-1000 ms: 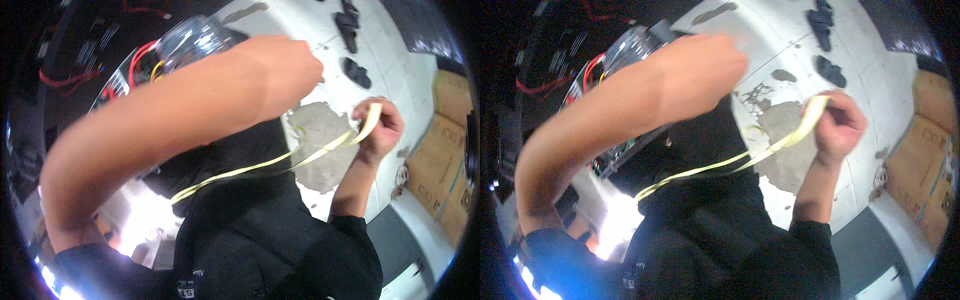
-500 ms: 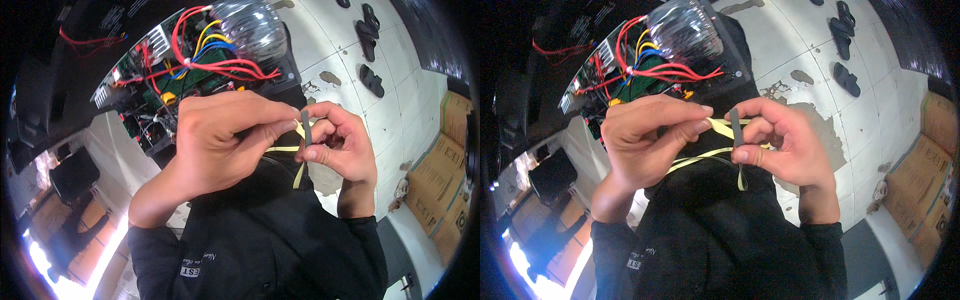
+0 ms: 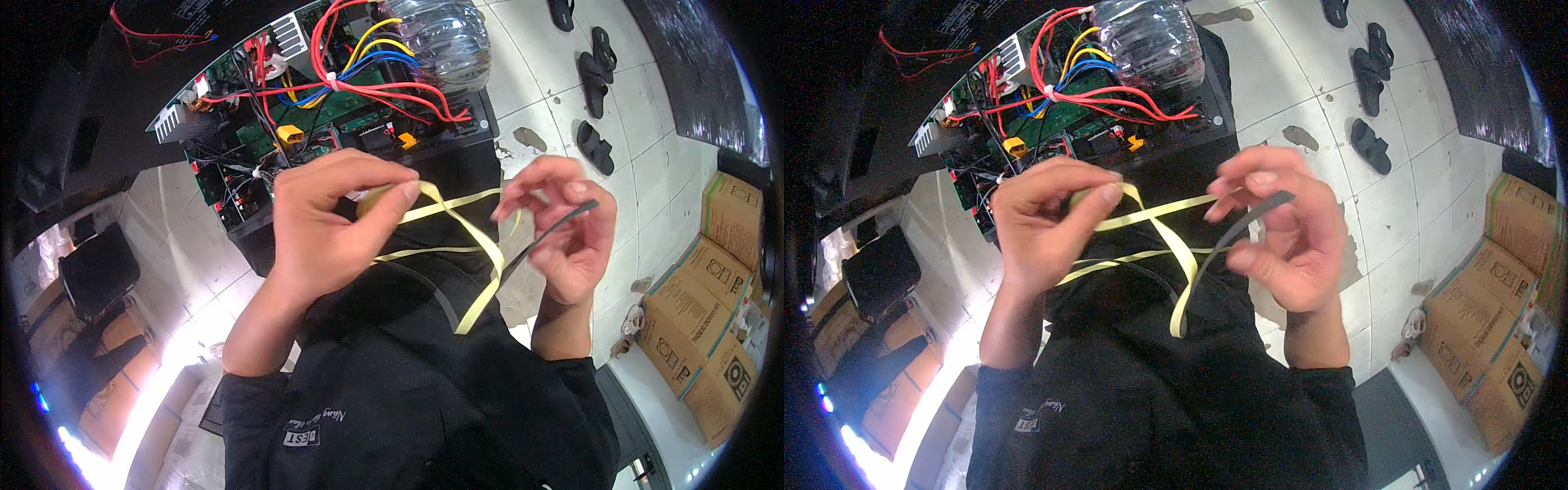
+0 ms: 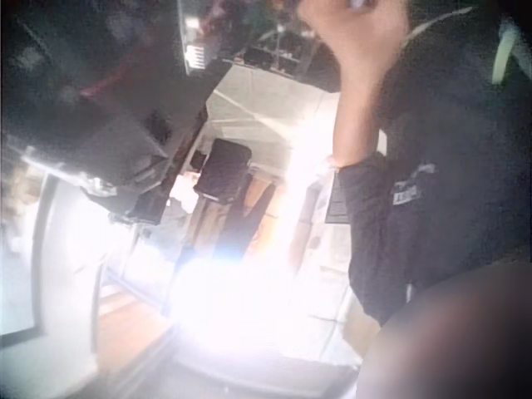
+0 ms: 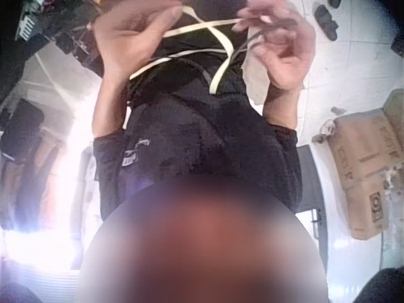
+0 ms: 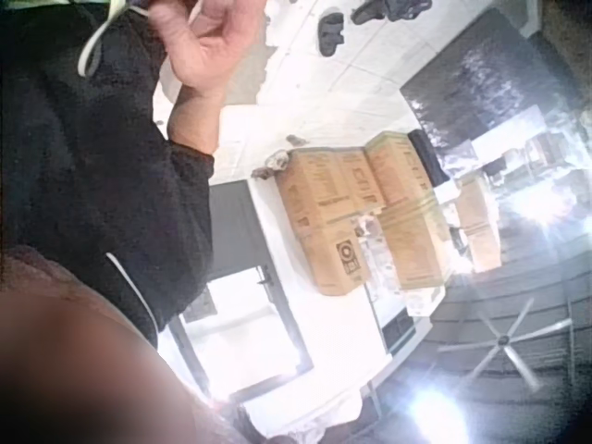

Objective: The person works on an open electronic device, manipulating internal wires and components. They use a yellow cable tie to secure wires, then place a smartphone inside the device's housing, likely for reference or testing.

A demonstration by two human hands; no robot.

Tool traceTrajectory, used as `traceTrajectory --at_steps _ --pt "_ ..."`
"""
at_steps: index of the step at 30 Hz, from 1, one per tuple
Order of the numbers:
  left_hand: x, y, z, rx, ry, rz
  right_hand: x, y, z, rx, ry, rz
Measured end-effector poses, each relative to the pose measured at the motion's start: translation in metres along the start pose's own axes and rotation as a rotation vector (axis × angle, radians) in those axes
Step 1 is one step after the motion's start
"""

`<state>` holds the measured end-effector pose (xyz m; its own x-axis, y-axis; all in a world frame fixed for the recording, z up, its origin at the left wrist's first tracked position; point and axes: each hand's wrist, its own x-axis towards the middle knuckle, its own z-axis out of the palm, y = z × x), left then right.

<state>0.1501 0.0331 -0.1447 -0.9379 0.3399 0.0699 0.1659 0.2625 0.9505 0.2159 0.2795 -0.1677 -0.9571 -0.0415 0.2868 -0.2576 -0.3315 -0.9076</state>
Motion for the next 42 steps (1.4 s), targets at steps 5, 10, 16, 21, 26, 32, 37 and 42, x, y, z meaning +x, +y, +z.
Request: traceTrajectory --at_steps 5,10,16,21,26,32,37,42 --pt "-0.009 0.045 -0.01 0.354 -0.154 0.16 0.005 -0.015 0.012 -0.337 0.13 -0.141" --pt "-0.005 0.075 -0.02 0.116 -0.16 0.355 0.024 -0.035 0.037 -0.865 0.005 -0.394" --pt "-0.007 0.075 -0.025 0.027 -0.097 0.3 0.057 -0.043 0.053 -1.038 -0.017 -0.516" --pt "-0.02 0.066 -0.047 -0.276 -0.115 0.244 0.069 -0.04 0.062 -0.667 -0.111 -0.22" --pt "-0.028 0.048 -0.056 -0.368 -0.031 0.403 0.07 -0.002 0.083 -0.239 -0.376 -0.262" --pt "-0.032 0.047 -0.069 -0.312 -0.125 0.543 0.069 0.012 0.099 -0.367 -0.311 -0.555" --pt "-0.032 0.063 -0.075 -0.248 -0.25 0.808 0.069 0.004 0.081 -0.63 -0.044 -0.44" --pt "-0.056 0.082 -0.084 -0.292 -0.244 0.822 0.056 -0.003 0.024 -0.703 0.305 -0.155"
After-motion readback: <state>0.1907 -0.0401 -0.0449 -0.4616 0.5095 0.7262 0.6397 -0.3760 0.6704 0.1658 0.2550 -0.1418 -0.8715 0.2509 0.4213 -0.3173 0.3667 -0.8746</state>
